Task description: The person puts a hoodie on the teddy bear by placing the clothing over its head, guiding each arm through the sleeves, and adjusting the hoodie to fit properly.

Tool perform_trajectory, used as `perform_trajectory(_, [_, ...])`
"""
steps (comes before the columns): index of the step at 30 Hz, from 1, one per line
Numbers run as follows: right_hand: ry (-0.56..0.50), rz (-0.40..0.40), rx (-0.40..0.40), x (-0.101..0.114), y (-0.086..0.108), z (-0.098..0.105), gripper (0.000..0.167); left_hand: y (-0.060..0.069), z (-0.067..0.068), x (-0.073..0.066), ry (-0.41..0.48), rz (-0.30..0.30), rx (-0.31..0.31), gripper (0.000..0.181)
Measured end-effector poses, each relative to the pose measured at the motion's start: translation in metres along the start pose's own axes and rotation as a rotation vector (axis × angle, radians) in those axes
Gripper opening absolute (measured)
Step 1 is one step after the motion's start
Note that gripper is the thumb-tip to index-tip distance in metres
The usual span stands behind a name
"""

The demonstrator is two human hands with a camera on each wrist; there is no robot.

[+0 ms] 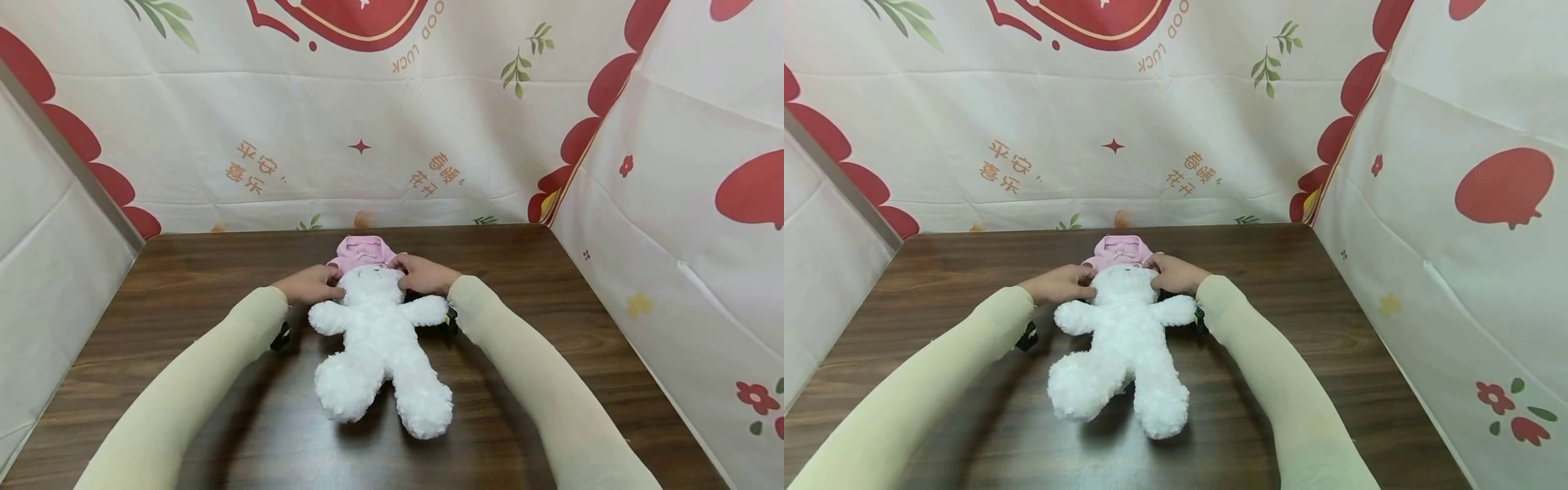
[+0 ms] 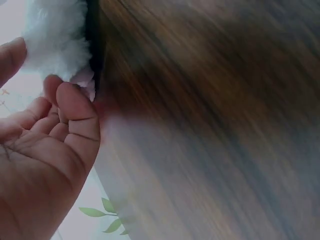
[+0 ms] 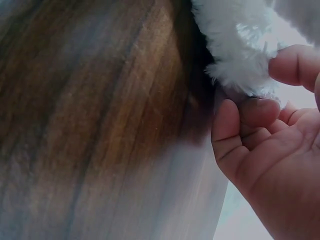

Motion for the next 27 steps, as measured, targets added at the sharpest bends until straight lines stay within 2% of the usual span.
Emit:
perform_trajectory(5, [0.026,0.009,-0.013,0.001,0.001,-0.002,0.037,-0.002,-0.002,-0.002,-0.020,0.018,0.008,0.017])
perform_trajectory(16, [0.041,0.092,-0.047,0.007,0.002,-0.002,0.028,-0.002,0.000,-0.006,-0.005,0.053,-0.068,0.030])
perform_trajectory(20, [0.019,0.112,-0.057,0.009,0.003,-0.003,0.026,-0.001,0.001,-0.009,-0.011,0.047,-0.098,0.028])
perform_trajectory(27, [0.029,0.152,-0.075,0.012,0.005,-0.003,0.019,0.000,0.002,-0.019,-0.083,-0.007,-0.157,0.022])
Point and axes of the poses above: each hand's wrist, its own y-axis away from the middle knuckle, its own z-axis out of the back of the hand, x = y × z, the point moved 6 cm from there along -y, towards the middle knuckle, and after that the axes turned 12 degrees about -y, right-handed, at the moved point
